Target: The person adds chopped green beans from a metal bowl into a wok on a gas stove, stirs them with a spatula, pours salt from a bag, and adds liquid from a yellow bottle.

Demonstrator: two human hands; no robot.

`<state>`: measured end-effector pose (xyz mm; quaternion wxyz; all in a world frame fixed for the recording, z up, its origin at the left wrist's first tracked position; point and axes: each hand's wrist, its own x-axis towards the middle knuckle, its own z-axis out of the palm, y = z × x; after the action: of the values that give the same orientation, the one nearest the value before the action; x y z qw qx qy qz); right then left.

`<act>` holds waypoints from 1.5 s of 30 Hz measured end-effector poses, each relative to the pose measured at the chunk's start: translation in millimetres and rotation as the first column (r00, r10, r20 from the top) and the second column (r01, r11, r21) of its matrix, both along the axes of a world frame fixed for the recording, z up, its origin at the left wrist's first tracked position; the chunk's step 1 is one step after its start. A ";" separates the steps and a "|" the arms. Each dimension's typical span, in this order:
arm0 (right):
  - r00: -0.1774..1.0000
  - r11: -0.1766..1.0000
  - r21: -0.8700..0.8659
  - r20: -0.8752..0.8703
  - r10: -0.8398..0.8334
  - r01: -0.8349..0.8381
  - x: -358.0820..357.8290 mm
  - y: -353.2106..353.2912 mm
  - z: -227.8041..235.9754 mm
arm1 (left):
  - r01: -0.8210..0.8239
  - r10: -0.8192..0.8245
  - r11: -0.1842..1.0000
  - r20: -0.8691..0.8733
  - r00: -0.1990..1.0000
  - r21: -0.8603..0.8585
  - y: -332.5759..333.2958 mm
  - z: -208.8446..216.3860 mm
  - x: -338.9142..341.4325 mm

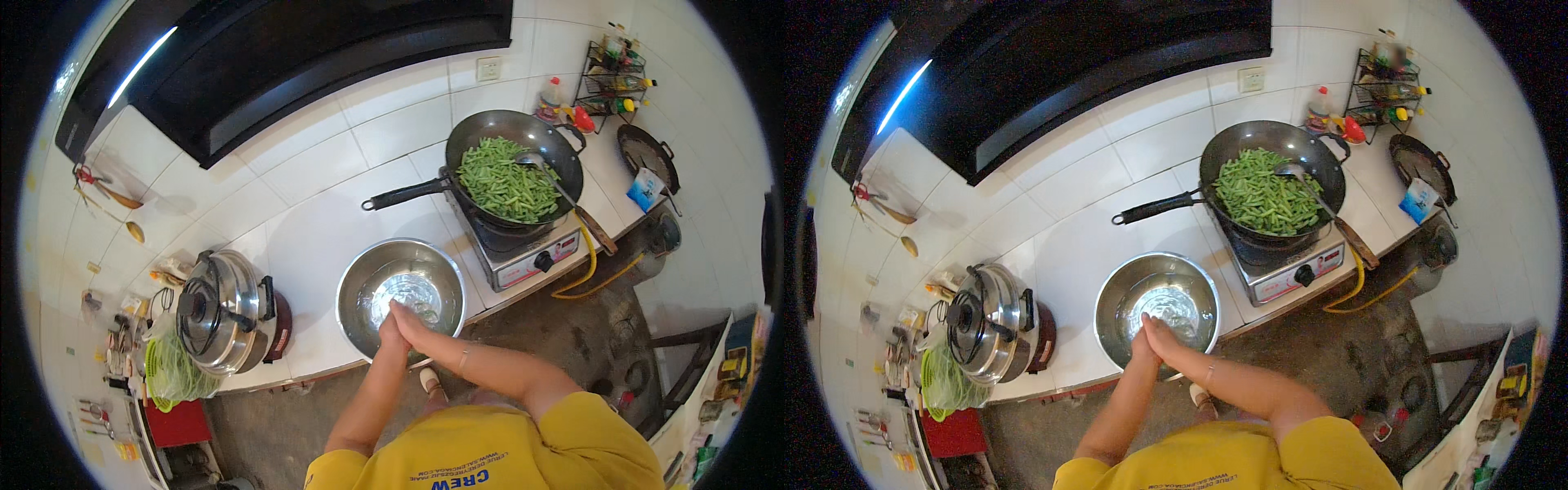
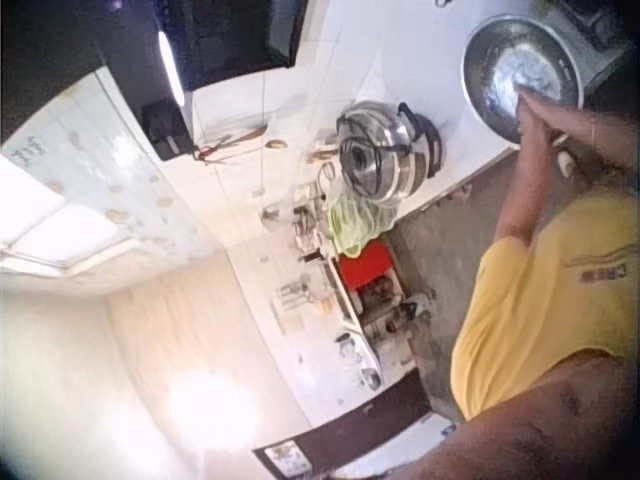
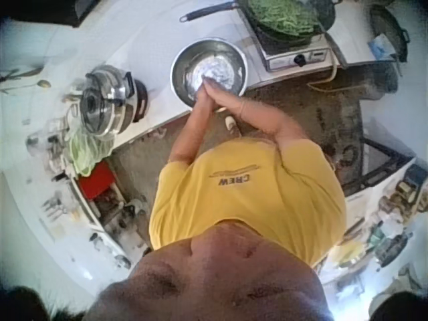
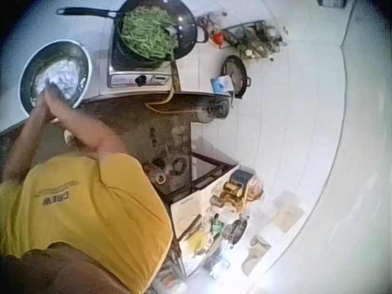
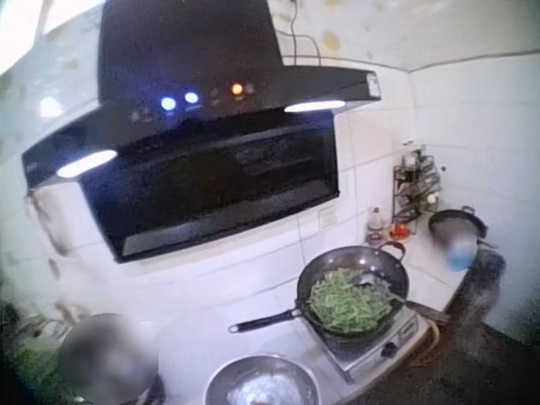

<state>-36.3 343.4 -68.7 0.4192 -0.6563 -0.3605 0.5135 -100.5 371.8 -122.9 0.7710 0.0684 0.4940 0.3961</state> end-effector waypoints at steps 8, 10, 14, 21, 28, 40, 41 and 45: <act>0.946 0.829 0.491 0.031 -0.323 0.267 52.8 -1.4 95.9 | 0.372 -0.150 0.714 -0.390 0.909 0.593 15.1 111.3 64.8; 0.951 0.723 0.661 0.044 -0.305 0.201 102.8 -14.4 158.1 | 0.318 -0.133 0.655 -0.310 0.941 0.685 -1.3 211.2 117.4; 0.850 0.487 0.853 0.107 -0.515 0.187 187.8 -11.6 191.2 | 0.326 -0.224 0.480 -0.246 0.943 0.814 8.8 255.0 208.0; 0.853 0.694 0.512 -0.184 -0.488 0.507 326.9 3.0 148.2 | 0.461 -0.517 0.659 -0.087 0.852 0.594 86.9 241.5 231.1; 0.883 0.675 0.585 -0.182 -0.432 0.450 269.6 -23.3 152.9 | 0.354 -0.249 0.696 -0.252 0.935 0.624 104.0 200.5 107.7; 0.808 0.910 0.020 0.470 0.357 -0.414 128.1 23.3 4.1 | 0.823 -0.141 0.514 -0.922 0.360 0.242 81.3 18.1 -73.9; 0.756 0.902 0.024 0.556 0.346 -0.430 121.5 27.5 -1.6 | 0.869 -0.052 0.437 -0.958 0.284 0.234 82.5 15.6 -71.4; 0.580 0.886 -0.135 0.710 0.399 -0.444 101.5 51.4 -35.7 | 0.920 0.062 0.362 -0.989 0.133 0.147 83.3 -3.4 -51.1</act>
<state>65.3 394.8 -104.4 0.1280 -0.6868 -0.6549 0.2882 -151.6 455.1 -126.3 0.3045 0.7763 0.5311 0.1502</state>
